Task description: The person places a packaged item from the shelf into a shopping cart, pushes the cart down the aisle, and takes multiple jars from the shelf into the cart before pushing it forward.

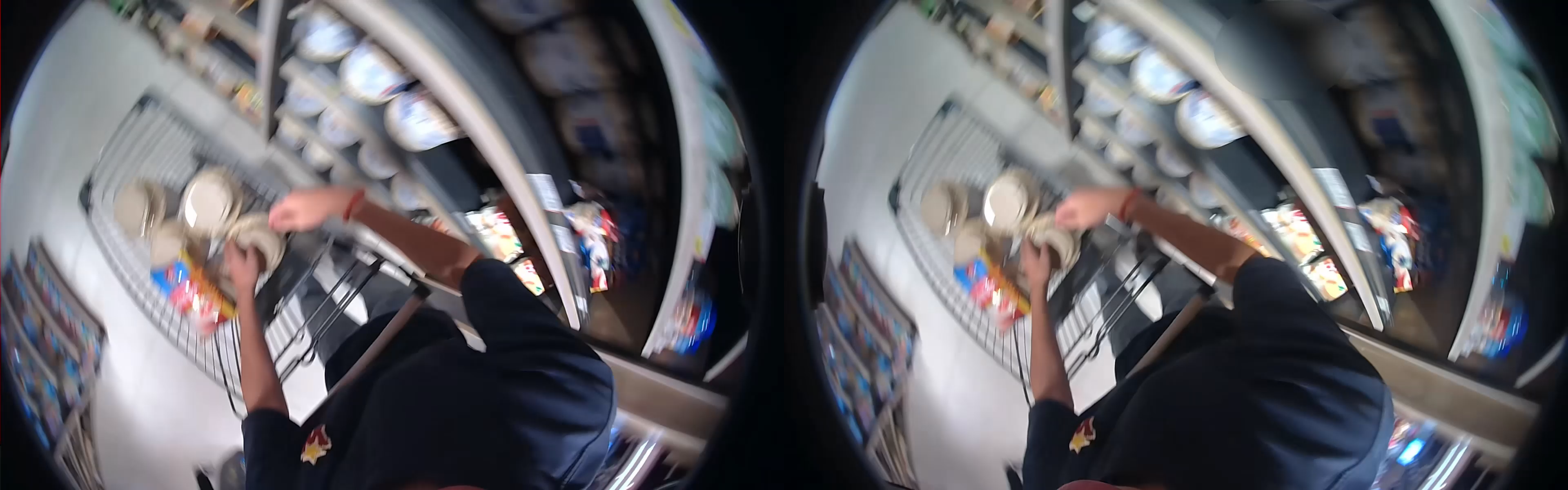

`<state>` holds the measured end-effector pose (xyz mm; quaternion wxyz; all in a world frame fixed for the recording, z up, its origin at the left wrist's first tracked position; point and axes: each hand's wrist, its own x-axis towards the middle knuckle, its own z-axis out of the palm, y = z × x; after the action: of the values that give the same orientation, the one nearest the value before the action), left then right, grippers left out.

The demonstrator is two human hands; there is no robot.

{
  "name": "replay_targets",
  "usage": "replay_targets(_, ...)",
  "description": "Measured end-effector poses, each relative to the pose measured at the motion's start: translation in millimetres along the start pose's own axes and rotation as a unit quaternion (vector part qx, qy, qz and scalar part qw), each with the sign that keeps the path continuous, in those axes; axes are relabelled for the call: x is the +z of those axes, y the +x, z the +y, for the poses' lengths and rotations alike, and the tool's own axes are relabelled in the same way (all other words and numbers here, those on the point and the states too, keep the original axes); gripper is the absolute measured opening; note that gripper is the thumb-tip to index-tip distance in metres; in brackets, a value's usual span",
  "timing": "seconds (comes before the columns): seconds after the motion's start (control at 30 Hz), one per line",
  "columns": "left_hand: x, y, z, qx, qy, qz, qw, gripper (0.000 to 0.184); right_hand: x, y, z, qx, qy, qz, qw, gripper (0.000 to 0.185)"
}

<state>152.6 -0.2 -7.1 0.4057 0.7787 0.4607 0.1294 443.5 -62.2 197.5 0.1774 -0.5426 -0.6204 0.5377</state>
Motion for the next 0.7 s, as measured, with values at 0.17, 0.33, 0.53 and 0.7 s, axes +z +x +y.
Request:
replay_targets(0.17,-30,-5,51,-0.041,0.021,-0.079,0.996,0.06,-40,-159,-72,0.001,0.069,0.2,0.977,0.034)
replay_targets(0.33,-45,-23,135,-0.001,0.01,-0.116,0.993,0.057,-62,-317,-120,-0.015,0.118,0.406,0.906,0.031)
replay_targets(0.53,-35,-4,127,-0.009,0.063,-0.16,0.985,0.058,-54,-439,-131,-0.028,0.174,0.576,0.798,0.031)
replay_targets(0.7,-42,-1,140,-0.047,0.009,-0.176,0.983,0.052,-79,-465,-129,-0.023,0.115,0.746,0.656,0.034)
